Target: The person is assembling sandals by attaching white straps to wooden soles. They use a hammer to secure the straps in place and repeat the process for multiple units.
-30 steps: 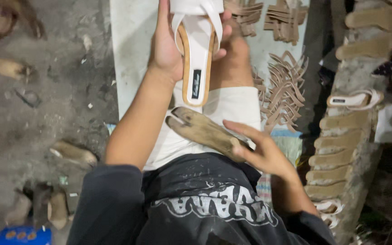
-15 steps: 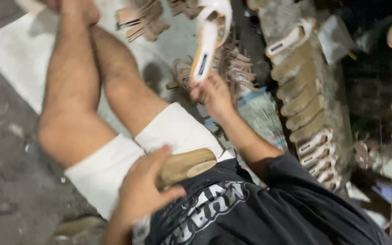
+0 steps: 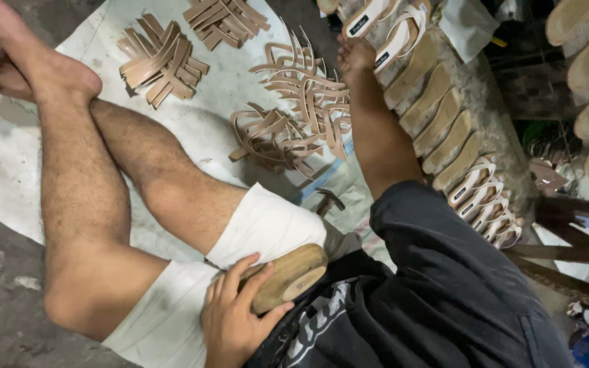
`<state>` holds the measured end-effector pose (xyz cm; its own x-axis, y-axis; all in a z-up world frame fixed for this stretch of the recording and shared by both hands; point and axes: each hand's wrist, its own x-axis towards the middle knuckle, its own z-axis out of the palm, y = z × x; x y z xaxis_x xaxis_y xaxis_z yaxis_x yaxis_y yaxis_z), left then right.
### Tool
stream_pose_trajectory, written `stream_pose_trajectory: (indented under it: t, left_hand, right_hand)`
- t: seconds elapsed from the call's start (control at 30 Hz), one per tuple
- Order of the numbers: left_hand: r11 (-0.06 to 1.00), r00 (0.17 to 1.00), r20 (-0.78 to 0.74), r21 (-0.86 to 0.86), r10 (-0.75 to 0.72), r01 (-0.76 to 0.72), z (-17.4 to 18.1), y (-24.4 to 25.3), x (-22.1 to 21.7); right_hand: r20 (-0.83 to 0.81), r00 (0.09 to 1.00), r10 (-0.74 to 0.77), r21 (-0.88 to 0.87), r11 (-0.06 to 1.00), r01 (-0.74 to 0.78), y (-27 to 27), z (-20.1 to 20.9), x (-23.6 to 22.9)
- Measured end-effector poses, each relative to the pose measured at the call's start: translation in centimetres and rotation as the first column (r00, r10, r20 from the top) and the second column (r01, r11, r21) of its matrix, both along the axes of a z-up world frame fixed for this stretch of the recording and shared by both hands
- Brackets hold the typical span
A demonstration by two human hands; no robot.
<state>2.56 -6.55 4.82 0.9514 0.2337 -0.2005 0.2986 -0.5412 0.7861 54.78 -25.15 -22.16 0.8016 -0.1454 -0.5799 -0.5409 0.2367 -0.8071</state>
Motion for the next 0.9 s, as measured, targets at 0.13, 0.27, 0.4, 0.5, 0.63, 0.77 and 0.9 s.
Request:
stream_pose_trajectory:
  t: [0.13, 0.27, 0.4, 0.5, 0.63, 0.77, 0.9]
  left_hand:
    - [1.0, 1.0, -0.005, -0.017, -0.011, 0.011, -0.5, 0.3, -0.6]
    - [1.0, 1.0, 0.017, -0.023, -0.018, 0.018, -1.2, 0.6, -0.2]
    - [0.998, 0.998, -0.055, -0.053, -0.037, 0.034, -1.3, 0.7, -0.5]
    - [0.998, 0.998, -0.056, -0.056, -0.034, 0.031, -1.4, 0.8, -0.6]
    - [0.997, 0.998, 0.037, -0.052, -0.05, 0.052, -1.8, 0.8, -1.1]
    - [0.969, 0.995, 0.086, -0.248, 0.041, -0.018, -1.9, 1.8, -1.5]
    - [0.634, 0.914, 0.094, -0.748, 0.394, -0.196, -2.6, 2.8, -0.4]
  right_hand:
    - [-0.002, 0.997, -0.072, 0.086, 0.994, 0.072, 0.3, -1.2, -1.8]
    - [-0.123, 0.987, -0.101, 0.204, 0.971, 0.124, 2.6, -2.0, -3.0]
    - [0.067, 0.995, 0.072, 0.246, 0.965, -0.086, 5.7, -2.3, -1.8]
    - [0.13, 0.989, 0.065, 0.217, 0.972, -0.093, 7.0, -1.9, 0.5]
    - [0.263, 0.965, -0.018, -0.015, 1.0, 0.023, 6.8, -0.8, 0.3]
    - [0.606, 0.766, 0.216, -0.372, 0.928, 0.032, 5.7, 3.1, -7.6]
    - [0.499, 0.677, 0.54, -0.561, 0.798, -0.222, 5.2, 11.8, -22.8]
